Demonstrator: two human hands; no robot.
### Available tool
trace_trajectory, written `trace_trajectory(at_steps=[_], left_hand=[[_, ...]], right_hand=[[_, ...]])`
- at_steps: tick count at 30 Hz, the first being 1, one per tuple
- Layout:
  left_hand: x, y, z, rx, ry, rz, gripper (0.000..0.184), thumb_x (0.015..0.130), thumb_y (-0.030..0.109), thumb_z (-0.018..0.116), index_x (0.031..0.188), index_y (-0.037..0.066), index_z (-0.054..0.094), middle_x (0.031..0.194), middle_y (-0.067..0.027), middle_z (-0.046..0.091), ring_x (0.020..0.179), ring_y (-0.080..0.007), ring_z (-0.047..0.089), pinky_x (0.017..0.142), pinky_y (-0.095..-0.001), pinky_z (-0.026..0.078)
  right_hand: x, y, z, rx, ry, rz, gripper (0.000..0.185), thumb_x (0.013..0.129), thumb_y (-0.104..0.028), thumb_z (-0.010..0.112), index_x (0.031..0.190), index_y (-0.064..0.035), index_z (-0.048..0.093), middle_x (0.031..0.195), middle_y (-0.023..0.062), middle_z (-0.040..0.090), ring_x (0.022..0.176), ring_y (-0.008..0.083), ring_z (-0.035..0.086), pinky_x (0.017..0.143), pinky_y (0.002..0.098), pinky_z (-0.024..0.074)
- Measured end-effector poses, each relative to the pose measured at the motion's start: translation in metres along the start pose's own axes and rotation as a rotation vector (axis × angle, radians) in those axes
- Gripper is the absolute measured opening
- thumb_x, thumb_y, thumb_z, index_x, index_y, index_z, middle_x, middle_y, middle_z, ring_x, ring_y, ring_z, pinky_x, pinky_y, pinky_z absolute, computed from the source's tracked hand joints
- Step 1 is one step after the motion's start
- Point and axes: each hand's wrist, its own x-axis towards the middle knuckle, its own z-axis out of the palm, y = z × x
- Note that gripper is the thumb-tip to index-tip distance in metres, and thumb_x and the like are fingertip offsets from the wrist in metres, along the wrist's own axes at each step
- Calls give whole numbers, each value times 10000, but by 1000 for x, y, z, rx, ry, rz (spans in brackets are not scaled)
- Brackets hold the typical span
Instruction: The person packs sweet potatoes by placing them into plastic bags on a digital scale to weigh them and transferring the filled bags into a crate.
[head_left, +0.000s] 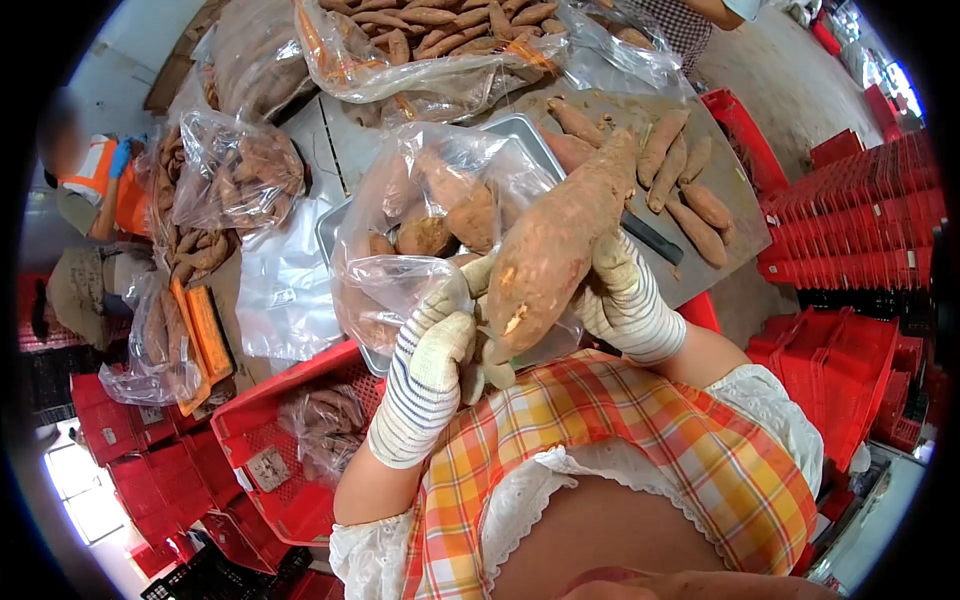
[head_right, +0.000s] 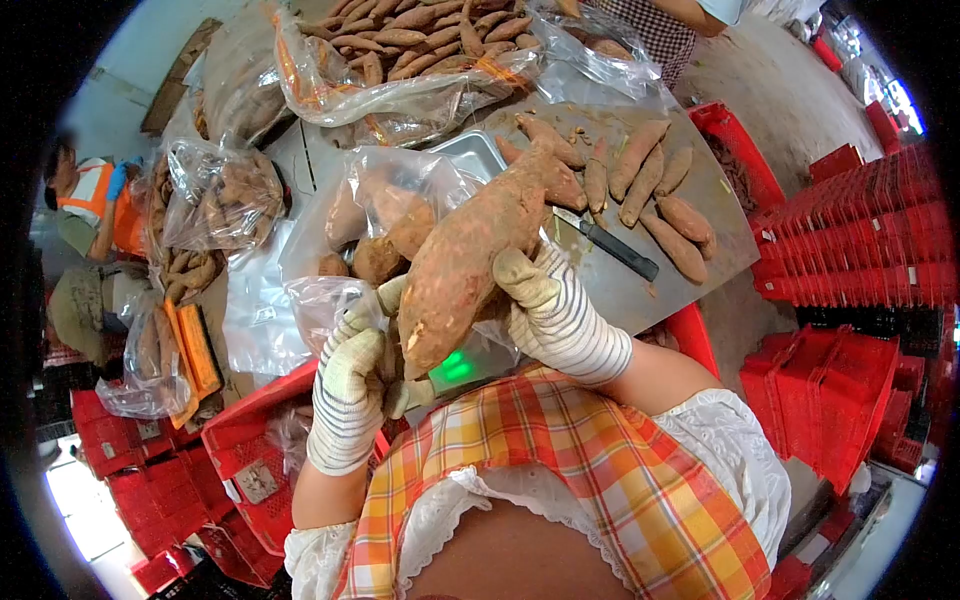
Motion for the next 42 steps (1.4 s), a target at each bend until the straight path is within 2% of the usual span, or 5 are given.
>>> trace_trajectory(at_steps=[11,25,29,33,42], left_hand=[[15,-22,-9,379,-39,340,587,891,337,505,1311,-52,375,1049,-82,582,715,-69,553,552,-201,454],[-12,5,-11,219,61,109,595,850,97,446,1409,49,247,1289,-144,456,655,-108,557,584,-211,459],[-45,48,-25,-13,109,415,792,816,237,625,1422,20,164,1396,-239,343,533,-180,626,371,-173,416],[-70,73,-20,-91,50,469,862,850,354,608,1434,5,79,1444,-271,213,609,-226,652,430,-219,500],[-81,70,-26,-123,4,596,853,841,270,581,1414,-50,36,1440,-315,148,560,-239,628,376,-226,428]], right_hand=[[-6,-3,9,-226,20,-5,530,860,-306,638,1290,-149,370,1220,35,499,1114,190,526,887,357,497],[2,-4,9,-201,115,-71,699,747,-289,761,1292,-106,363,1193,57,513,1073,164,534,871,333,492],[12,-24,18,-565,1,-193,720,689,-302,802,1254,-61,427,1115,79,581,1034,203,580,889,319,470],[37,-21,38,-1936,-703,-14,636,710,-361,696,1184,0,473,1068,220,597,979,352,600,800,386,499],[55,-28,42,-2173,-946,-31,509,714,-313,668,1129,-57,524,827,159,599,788,342,613,667,425,483]])
